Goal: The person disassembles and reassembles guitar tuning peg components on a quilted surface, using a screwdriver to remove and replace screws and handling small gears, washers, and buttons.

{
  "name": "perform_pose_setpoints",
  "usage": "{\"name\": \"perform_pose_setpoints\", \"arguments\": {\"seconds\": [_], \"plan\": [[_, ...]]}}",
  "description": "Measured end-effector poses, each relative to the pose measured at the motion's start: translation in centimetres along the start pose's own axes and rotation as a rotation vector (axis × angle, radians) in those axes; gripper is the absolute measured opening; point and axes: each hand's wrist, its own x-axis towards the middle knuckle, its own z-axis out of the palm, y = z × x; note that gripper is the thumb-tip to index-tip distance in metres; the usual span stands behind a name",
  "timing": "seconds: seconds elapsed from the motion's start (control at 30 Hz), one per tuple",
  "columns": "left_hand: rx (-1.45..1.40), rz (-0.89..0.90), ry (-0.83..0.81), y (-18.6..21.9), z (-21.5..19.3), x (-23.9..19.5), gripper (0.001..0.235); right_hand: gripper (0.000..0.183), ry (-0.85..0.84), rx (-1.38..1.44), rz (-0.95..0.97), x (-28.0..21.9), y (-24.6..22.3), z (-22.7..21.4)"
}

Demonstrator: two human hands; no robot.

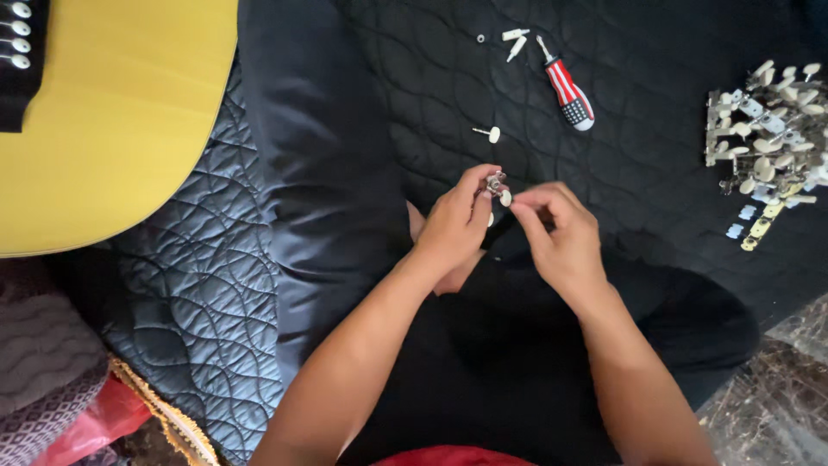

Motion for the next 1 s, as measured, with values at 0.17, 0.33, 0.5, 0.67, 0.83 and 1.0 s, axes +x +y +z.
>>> {"name": "perform_pose_setpoints", "arguments": {"seconds": [0.17, 0.33, 0.5, 0.67, 0.83, 1.0], "plan": [[0.044, 0.068, -0.042, 0.8, -0.1, -0.2, 0.037, 0.007, 0.005, -0.030, -0.085, 0.8, 0.3, 0.5], [0.035, 0.083, -0.063, 0.3, -0.2, -0.4, 0.037, 0.007, 0.003, -0.004, -0.101, 0.8, 0.5, 0.7], [0.069, 0.088, -0.059, 0.3, -0.1, -0.5, 0.036, 0.006, 0.012, -0.027, -0.122, 0.9, -0.1, 0.6], [0.087, 0.082, -0.059, 0.5, -0.2, -0.7, 0.036, 0.005, 0.017, -0.024, -0.116, 1.0, -0.1, 0.8], [0.102, 0.098, -0.076, 1.2, -0.5, -0.7, 0.038, 0.009, 0.025, 0.044, -0.041, 1.2, -0.2, 0.5], [0.092, 0.112, -0.063, 1.3, -0.5, -0.9, 0.038, 0.004, -0.070, 0.281, 0.345, 0.9, 1.4, 0.5]]}}
